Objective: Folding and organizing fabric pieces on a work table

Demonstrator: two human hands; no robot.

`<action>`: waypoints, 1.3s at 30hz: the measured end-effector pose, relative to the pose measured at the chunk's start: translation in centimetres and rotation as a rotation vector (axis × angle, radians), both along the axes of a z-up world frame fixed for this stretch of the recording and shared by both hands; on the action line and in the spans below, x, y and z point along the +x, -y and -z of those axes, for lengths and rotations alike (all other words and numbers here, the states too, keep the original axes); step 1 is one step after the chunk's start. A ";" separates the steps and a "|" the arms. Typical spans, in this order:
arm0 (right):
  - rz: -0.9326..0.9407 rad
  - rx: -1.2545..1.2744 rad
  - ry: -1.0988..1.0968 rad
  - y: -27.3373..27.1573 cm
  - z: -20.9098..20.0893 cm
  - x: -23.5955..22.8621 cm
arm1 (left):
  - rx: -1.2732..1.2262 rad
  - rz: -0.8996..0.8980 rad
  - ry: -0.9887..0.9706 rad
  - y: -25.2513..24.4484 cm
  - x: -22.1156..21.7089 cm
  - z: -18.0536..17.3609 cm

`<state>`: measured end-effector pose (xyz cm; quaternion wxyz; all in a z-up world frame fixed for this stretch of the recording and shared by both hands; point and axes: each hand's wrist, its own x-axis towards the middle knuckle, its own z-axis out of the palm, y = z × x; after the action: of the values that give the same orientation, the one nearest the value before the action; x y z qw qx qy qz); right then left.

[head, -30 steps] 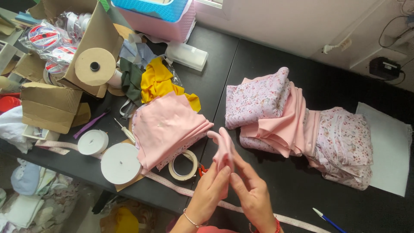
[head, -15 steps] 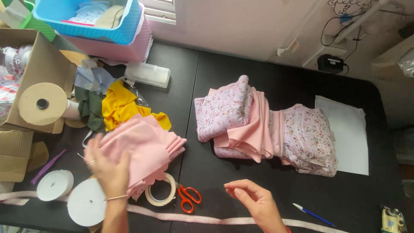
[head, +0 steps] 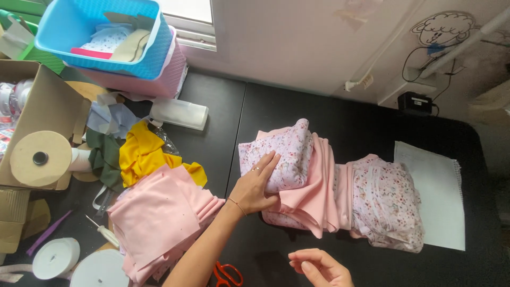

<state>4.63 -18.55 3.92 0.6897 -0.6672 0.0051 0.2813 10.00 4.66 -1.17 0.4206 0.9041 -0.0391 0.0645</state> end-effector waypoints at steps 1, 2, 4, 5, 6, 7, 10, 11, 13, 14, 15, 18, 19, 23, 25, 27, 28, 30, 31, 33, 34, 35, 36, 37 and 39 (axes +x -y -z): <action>0.000 0.005 0.078 0.0 0.4 0.1 | 0.054 -0.035 -0.021 0.2 0.1 0.9; -0.003 0.013 0.160 -0.1 0.8 0.4 | 0.112 -0.073 -0.037 0.3 0.3 1.7; -0.014 -0.087 0.366 -1.9 -1.8 1.5 | -0.028 -0.181 -0.123 -1.3 0.7 1.2; -0.019 -0.191 0.577 -2.8 -3.1 2.1 | -0.168 -0.287 -0.205 -2.1 1.0 0.9; -0.015 -0.188 0.577 -3.0 -2.6 3.0 | -0.163 -0.285 -0.204 -3.8 1.7 0.8; -0.104 -0.387 0.833 -3.1 -2.1 3.9 | -0.313 -0.361 -0.100 -5.5 2.4 0.8; -0.276 -0.745 1.019 -2.1 1.2 5.4 | -0.420 -0.493 0.025 -9.9 3.9 -2.1; -0.357 -0.890 0.951 -1.5 2.6 5.7 | -0.373 -0.556 0.049 -11.4 4.3 -3.4; -0.329 -0.908 1.065 -1.1 3.1 6.0 | -0.285 -0.523 0.148 -12.3 5.5 -7.5; -0.306 -0.924 1.178 -0.6 3.3 5.8 | -0.200 -0.492 0.243 -12.6 5.7 -9.4; -0.319 -0.928 1.166 -0.5 3.0 6.0 | -0.206 -0.496 0.229 -12.7 6.3 -9.3; -0.224 -0.708 0.975 -0.3 1.8 5.8 | 0.156 -0.485 0.294 -12.4 8.3 -6.5; -0.114 -0.724 0.919 -0.5 1.3 5.6 | 0.250 -0.455 0.120 -12.1 8.9 -4.0; 0.284 -0.600 0.796 -0.8 1.1 6.2 | 0.687 -0.157 -0.185 -9.1 8.8 6.5; 0.301 -0.620 0.604 1.1 2.9 7.2 | 0.553 -0.313 -0.080 -4.2 7.6 5.0; 0.320 -0.633 0.413 1.4 3.2 7.6 | 0.412 -0.464 0.023 0.7 6.3 2.1; 0.237 -0.725 0.684 0.9 2.5 7.5 | 0.165 -0.466 0.016 3.3 5.7 -0.1; 0.139 -0.811 0.951 -0.5 1.1 7.1 | -0.081 -0.466 0.002 6.9 5.1 -3.9; 0.055 -0.714 0.955 -1.3 0.4 6.6 | -0.153 -0.378 -0.320 8.0 5.2 -5.5; -0.010 -0.614 0.970 -2.4 0.1 6.0 | -0.215 -0.270 -0.622 9.3 5.6 -6.1; -0.089 -0.500 0.851 -2.4 0.5 5.7 | -0.171 -0.287 -0.623 9.7 5.7 -5.0; -0.166 -0.386 0.730 -2.4 0.9 5.4 | -0.127 -0.304 -0.624 10.1 5.8 -3.9; -0.161 -0.387 0.737 -2.1 0.5 5.6 | -0.126 -0.300 -0.616 10.2 5.9 -3.5; -0.056 -0.410 0.741 -1.8 0.1 5.7 | -0.114 -0.283 -0.565 10.4 6.0 -3.1; 0.049 -0.436 0.732 -0.2 0.2 5.9 | -0.104 -0.263 -0.525 11.2 5.6 -3.0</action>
<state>10.58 -18.33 3.68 0.4954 -0.8529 -0.1648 0.0016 15.57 -6.50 1.81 0.4500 0.8645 0.1916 -0.1157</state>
